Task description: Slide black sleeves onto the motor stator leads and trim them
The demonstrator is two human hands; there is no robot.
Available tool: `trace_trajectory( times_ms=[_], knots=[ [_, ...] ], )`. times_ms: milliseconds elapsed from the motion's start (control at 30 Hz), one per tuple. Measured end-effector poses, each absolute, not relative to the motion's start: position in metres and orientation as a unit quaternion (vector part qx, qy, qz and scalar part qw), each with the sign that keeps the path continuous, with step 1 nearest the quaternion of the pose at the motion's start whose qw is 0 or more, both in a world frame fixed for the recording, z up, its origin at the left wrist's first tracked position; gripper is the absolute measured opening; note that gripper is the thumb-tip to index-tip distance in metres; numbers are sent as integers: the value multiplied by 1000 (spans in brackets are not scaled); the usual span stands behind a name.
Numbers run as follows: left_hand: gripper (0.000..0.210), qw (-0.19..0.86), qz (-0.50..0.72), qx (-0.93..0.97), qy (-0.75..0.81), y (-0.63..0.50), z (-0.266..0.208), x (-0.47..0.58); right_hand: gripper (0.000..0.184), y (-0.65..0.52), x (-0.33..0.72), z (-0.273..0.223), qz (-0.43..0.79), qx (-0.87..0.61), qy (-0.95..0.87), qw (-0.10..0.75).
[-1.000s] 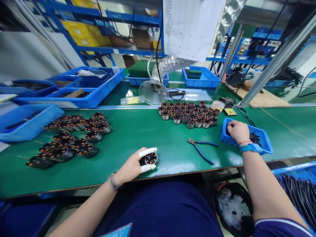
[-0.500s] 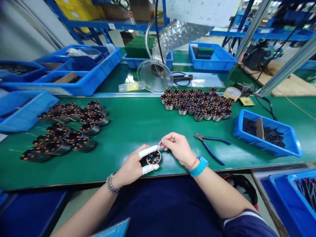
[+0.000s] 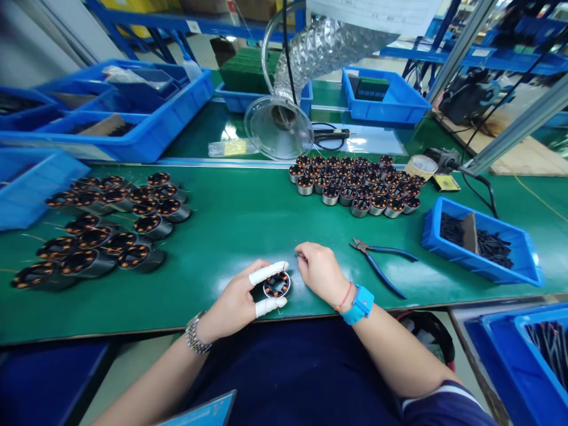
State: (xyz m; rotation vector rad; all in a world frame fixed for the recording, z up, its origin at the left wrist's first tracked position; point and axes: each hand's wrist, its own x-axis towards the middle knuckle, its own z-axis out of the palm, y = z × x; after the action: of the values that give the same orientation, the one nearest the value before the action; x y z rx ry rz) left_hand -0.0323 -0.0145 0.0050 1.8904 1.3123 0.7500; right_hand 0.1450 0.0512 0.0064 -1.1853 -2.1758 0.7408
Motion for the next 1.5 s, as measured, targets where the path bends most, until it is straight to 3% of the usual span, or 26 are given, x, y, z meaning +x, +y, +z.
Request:
trace_trajectory(
  times_ms=[200,300,1500],
  knots=[
    [53,356,285,729,510,-14,7,-32,11,51,140,22,574,-451,-584,355],
    [53,358,290,727,509,-14,6,-32,12,50,136,28,624,-439,-531,368],
    [53,355,291,730,506,-14,6,-33,10,51,136,28,626,-431,-537,366]
  ],
)
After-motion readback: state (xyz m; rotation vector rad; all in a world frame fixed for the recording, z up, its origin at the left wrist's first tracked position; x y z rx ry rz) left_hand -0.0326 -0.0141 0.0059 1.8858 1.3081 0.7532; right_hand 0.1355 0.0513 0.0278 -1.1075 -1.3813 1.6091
